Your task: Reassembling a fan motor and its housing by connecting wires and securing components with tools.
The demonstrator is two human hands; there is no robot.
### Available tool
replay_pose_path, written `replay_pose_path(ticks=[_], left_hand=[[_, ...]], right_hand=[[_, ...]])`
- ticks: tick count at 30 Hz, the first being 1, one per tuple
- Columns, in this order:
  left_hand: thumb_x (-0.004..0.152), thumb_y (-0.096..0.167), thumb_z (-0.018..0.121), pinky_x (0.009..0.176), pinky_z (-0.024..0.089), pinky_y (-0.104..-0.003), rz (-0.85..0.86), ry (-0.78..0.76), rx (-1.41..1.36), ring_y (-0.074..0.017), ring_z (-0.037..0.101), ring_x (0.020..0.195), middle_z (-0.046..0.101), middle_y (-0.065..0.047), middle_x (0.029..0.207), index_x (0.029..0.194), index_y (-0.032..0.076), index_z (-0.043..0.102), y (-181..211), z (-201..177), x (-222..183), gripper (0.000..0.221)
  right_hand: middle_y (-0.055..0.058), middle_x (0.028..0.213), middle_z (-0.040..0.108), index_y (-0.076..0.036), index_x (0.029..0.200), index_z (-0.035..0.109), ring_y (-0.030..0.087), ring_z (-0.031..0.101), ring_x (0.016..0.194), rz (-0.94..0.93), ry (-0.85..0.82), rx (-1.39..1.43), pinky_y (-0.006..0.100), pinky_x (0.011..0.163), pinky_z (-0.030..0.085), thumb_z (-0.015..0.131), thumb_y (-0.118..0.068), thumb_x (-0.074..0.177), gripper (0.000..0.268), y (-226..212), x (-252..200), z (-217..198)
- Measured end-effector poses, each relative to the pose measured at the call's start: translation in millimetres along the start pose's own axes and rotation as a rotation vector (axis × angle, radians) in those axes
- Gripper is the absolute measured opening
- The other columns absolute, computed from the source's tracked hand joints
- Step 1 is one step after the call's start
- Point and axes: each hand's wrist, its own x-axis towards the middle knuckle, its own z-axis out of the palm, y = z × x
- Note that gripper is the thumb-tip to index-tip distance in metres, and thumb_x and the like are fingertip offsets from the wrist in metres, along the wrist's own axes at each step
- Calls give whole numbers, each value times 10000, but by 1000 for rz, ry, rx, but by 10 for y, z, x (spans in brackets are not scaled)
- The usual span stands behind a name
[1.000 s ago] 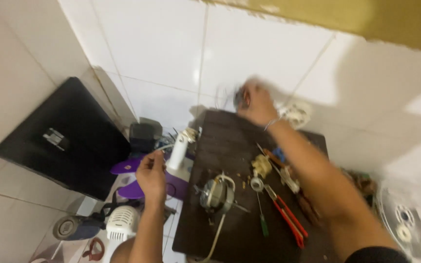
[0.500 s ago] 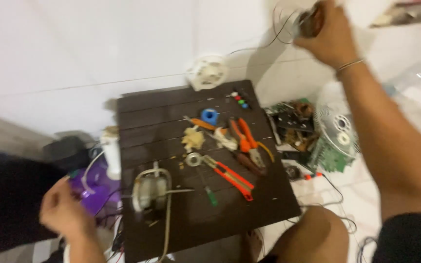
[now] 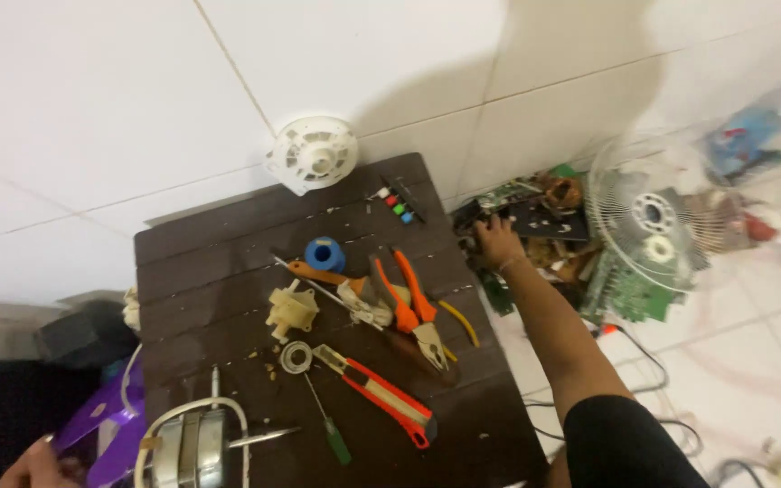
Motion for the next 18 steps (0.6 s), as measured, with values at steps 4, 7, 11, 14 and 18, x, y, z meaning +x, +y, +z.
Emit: replay_pose_path(ticks=[4, 7, 11, 14, 18], left_hand=[[1256, 96, 643, 619, 466, -275, -33, 79, 41, -171, 569, 712, 637, -142, 891, 1212, -86, 694, 516, 110, -146, 194], [1210, 70, 648, 610, 469, -258, -58, 95, 16, -145, 572, 694, 644, -114, 869, 1170, -86, 691, 981, 203, -224, 167], [1154, 143, 652, 677, 482, -259, -76, 81, -82, -139, 564, 742, 649, -100, 896, 1158, -69, 693, 932, 286, -188, 217], [1094, 166, 646, 645, 452, -226, -145, 51, -176, -106, 538, 705, 644, -50, 850, 1163, -15, 718, 1185, 284, -229, 208], [1006, 229, 783, 736, 517, -324, -221, 185, -239, -155, 612, 784, 682, -75, 868, 1050, 146, 776, 1263, 378, -225, 94]], right_hand=[[335, 1547, 325, -136, 1419, 393, 511, 457, 1275, 47, -145, -176, 597, 913, 514, 750, -335, 760, 775, -5, 18, 385], [269, 1527, 397, -147, 1523, 359, 448, 439, 1325, 50, -100, -303, 577, 905, 512, 600, -258, 871, 704, -176, -5, 284], [232, 1574, 325, -130, 1580, 276, 438, 435, 1335, 118, -178, -205, 533, 967, 532, 566, -134, 887, 752, -188, -8, -7], [252, 1346, 555, -98, 1523, 434, 441, 568, 1148, -5, -17, -188, 529, 887, 569, 587, -263, 904, 659, 42, 161, -121], [296, 1238, 580, -10, 1405, 594, 500, 648, 1101, -53, 123, -140, 580, 823, 610, 726, -191, 934, 522, -615, -71, -1785]])
